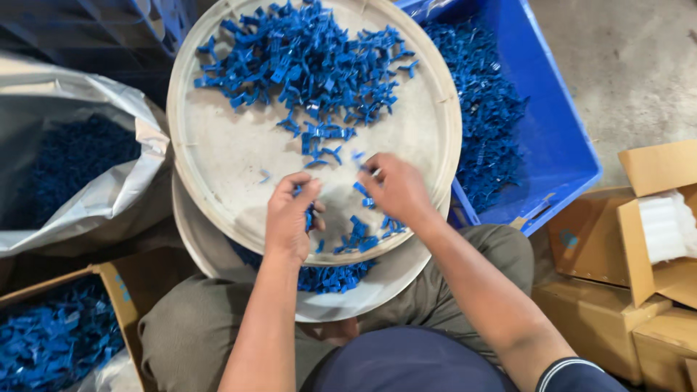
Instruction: The person sits on the floor and sorts small blue plastic pieces from a white bucket lid into a blue bin. They pick up the pieces by hand and place them into the bin, occasionally moving the lid to access more pieces.
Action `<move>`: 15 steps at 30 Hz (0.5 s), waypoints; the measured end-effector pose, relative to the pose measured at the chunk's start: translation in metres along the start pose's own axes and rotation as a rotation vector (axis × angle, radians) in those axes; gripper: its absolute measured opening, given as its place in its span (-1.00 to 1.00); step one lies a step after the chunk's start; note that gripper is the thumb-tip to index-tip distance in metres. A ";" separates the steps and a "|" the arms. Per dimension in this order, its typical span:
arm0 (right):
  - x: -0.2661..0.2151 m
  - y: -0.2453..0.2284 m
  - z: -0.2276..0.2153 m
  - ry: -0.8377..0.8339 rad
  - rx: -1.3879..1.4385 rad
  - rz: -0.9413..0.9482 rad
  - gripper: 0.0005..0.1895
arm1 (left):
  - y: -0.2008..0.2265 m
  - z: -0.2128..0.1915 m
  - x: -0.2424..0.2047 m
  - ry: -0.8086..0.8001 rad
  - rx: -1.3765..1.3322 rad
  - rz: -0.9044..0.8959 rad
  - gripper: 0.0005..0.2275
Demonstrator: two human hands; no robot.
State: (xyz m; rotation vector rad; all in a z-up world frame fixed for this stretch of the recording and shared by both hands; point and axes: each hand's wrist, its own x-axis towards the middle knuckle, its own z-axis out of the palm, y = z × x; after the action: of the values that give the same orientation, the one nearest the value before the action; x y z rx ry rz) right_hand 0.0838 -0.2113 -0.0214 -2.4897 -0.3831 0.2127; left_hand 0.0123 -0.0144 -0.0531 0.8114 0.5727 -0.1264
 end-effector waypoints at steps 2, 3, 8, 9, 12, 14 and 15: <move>-0.020 -0.025 0.001 -0.071 0.037 -0.159 -0.77 | -0.006 0.003 0.000 0.031 0.132 -0.075 -0.78; -0.027 -0.037 0.003 -0.066 -0.008 -0.321 -0.80 | -0.008 0.002 0.001 0.048 0.198 -0.105 -0.81; -0.026 -0.055 0.010 -0.256 -0.005 -0.101 -0.77 | -0.025 -0.008 0.009 0.007 0.524 0.348 -0.94; -0.024 -0.053 0.012 -0.285 -0.045 -0.019 -0.76 | -0.029 -0.010 0.010 -0.019 0.601 0.500 -0.95; -0.021 -0.044 0.011 -0.272 -0.279 -0.088 -0.72 | -0.030 -0.013 0.011 0.136 0.666 0.753 -0.94; -0.014 -0.042 0.008 -0.153 -0.370 -0.237 -0.71 | -0.018 -0.016 0.012 0.216 0.221 0.427 -0.86; -0.007 -0.042 0.008 -0.055 -0.361 -0.314 -0.70 | -0.010 -0.017 0.012 0.251 0.001 0.263 -0.82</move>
State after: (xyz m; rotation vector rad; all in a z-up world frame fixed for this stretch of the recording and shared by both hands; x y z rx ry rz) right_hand 0.0664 -0.1763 -0.0023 -2.7283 -0.8954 0.0892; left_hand 0.0122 -0.0077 -0.0752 0.9024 0.6958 0.2199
